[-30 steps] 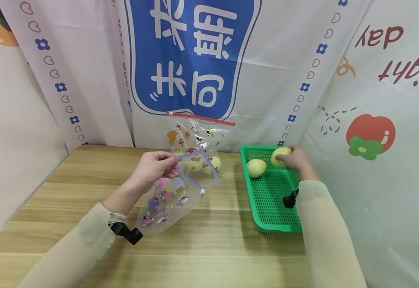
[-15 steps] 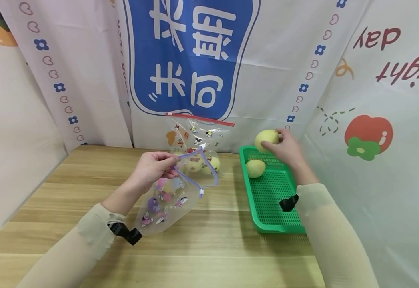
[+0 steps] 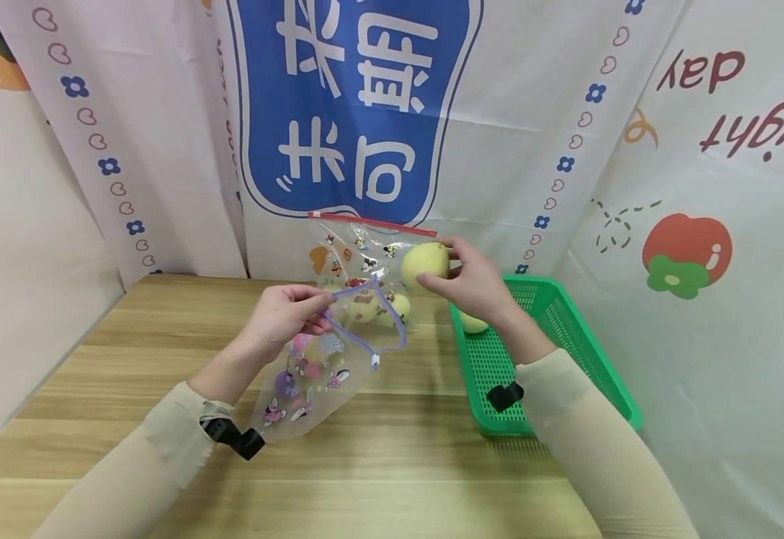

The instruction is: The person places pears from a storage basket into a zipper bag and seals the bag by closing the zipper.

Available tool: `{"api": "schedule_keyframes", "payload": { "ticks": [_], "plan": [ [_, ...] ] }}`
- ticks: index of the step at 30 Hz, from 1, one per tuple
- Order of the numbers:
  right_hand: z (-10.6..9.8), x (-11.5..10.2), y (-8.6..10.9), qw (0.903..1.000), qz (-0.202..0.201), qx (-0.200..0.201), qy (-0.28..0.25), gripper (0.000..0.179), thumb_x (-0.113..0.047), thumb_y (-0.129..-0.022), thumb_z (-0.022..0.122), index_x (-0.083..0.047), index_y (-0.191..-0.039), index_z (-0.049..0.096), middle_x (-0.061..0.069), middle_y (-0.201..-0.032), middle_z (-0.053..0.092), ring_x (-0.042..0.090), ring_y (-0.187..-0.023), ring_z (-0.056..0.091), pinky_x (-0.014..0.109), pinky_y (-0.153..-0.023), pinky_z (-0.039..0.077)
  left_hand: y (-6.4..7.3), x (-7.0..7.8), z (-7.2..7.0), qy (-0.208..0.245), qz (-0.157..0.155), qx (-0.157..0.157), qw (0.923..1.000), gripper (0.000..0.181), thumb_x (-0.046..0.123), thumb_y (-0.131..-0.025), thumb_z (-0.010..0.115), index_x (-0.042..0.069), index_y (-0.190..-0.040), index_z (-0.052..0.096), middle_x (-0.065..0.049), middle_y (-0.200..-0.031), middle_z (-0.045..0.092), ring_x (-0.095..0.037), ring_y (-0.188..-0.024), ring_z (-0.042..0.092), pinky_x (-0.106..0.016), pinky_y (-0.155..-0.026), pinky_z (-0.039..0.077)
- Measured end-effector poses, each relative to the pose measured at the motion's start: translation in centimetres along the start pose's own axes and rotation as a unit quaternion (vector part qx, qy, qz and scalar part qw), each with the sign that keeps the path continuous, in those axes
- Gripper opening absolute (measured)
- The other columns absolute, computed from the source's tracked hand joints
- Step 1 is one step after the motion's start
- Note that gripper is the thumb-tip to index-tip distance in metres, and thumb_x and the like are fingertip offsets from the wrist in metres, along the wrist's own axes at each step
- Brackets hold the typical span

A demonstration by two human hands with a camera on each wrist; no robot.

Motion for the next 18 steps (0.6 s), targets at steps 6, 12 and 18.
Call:
{"api": "schedule_keyframes", "payload": {
  "ticks": [6, 12, 18],
  "plan": [
    [2.2, -2.0, 0.7, 0.9989, -0.028, -0.036, -0.015, 0.072, -0.037, -0.098, 0.084, -0.018, -0.159, 0.051, 0.013, -0.148, 0.064, 0.037, -0.124, 0.071, 0.050, -0.095, 0.069, 0.1, 0.2, 0.0, -0.006, 0.000, 0.001, 1.0000, 0.032, 0.014, -0.109, 0.069, -0.010, -0.129, 0.073, -0.004, -0.081, 0.075, -0.011, -0.066, 0.075, -0.023, -0.067, 0.068],
    [5.0, -3.1, 1.0, 0.9945, -0.049, -0.091, -0.011, 0.071, -0.039, -0.097, 0.085, -0.018, -0.158, 0.053, 0.013, -0.143, 0.067, 0.033, -0.114, 0.074, 0.041, -0.089, 0.069, 0.0, 0.2, 0.1, -0.015, -0.001, 0.001, 0.9999, 0.032, 0.017, -0.109, 0.069, -0.009, -0.129, 0.074, -0.004, -0.083, 0.075, -0.011, -0.067, 0.076, -0.026, -0.070, 0.070],
    [7.7, -3.6, 1.0, 0.9877, -0.049, -0.146, 0.030, 0.071, -0.048, -0.097, 0.083, -0.019, -0.156, 0.055, 0.011, -0.143, 0.068, 0.027, -0.111, 0.075, 0.034, -0.081, 0.068, 0.0, 0.2, 0.0, -0.015, 0.000, 0.000, 0.9999, 0.035, 0.018, -0.109, 0.070, -0.010, -0.130, 0.073, -0.005, -0.084, 0.075, -0.011, -0.068, 0.076, -0.027, -0.072, 0.070]
  ]
}}
Point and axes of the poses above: each hand's wrist, its own y-axis away from the middle knuckle, its own z-axis out of the palm, x = y × z, the point moved 6 cm from there along -y, towards the middle knuckle
